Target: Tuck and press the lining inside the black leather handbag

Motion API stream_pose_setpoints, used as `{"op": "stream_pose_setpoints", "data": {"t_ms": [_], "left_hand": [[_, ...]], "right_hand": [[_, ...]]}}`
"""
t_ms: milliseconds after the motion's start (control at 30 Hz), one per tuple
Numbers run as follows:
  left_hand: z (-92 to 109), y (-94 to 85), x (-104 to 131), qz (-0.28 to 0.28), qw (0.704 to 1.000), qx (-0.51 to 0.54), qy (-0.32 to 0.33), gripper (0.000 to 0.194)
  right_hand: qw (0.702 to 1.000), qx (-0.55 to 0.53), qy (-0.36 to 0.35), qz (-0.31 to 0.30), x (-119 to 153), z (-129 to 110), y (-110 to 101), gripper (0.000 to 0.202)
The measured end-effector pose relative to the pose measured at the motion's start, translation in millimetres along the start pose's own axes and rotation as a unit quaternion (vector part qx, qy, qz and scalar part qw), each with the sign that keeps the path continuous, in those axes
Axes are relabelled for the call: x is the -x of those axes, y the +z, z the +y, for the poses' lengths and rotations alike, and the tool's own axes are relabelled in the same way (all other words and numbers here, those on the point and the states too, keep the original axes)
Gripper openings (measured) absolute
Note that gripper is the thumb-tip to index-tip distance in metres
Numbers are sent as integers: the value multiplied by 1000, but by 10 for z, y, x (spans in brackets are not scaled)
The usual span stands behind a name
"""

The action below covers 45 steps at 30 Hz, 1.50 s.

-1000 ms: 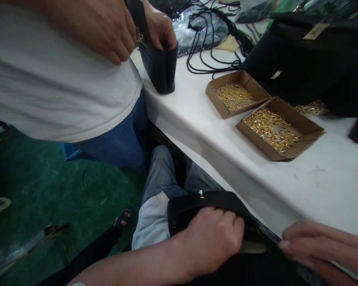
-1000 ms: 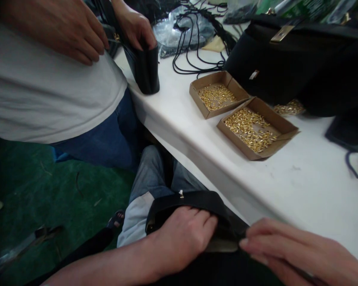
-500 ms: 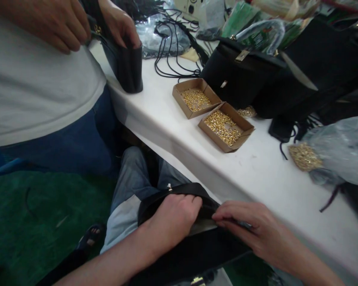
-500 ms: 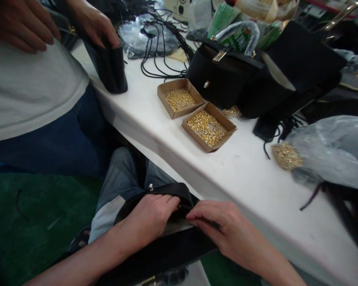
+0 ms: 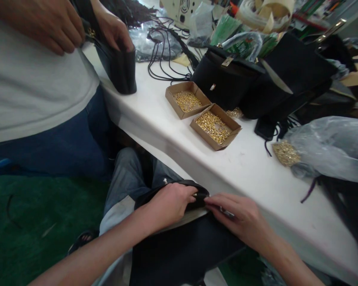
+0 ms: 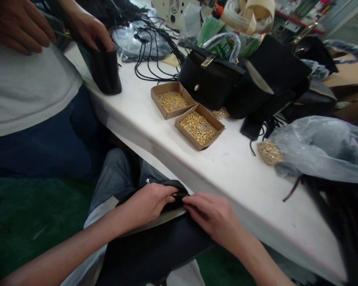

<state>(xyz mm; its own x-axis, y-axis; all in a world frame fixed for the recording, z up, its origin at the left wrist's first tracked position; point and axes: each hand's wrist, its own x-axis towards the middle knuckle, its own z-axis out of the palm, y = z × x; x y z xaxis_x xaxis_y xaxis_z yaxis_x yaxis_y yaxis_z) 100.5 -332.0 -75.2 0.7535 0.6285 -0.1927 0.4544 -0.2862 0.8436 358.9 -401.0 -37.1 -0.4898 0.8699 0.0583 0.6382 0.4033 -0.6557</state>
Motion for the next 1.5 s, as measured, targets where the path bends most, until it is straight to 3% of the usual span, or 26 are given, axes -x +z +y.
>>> {"op": "stream_pose_setpoints", "data": {"t_ms": [400, 567, 733, 833, 1233, 1500], "left_hand": [[-35, -21, -185, 0, 994, 108, 18, 31], [-27, -26, -200, -2, 989, 148, 23, 31], [-42, -5, -268, -28, 989, 141, -35, 29], [-54, 4, -305, -47, 986, 155, -34, 31], [-88, -23, -305, -83, 973, 213, -9, 31], [-152, 7, -303, -85, 970, 226, 0, 33]], "right_hand": [[996, 37, 3, 76, 4, -36, 122, 23], [993, -5, 64, 99, 43, 0, 183, 20], [984, -77, 116, 115, 32, 36, 191, 14], [980, -101, 134, 109, 18, 34, 201, 12], [987, -3, 105, 123, -10, -76, 209, 14], [985, -7, 121, 121, -55, -120, 186, 16]]}}
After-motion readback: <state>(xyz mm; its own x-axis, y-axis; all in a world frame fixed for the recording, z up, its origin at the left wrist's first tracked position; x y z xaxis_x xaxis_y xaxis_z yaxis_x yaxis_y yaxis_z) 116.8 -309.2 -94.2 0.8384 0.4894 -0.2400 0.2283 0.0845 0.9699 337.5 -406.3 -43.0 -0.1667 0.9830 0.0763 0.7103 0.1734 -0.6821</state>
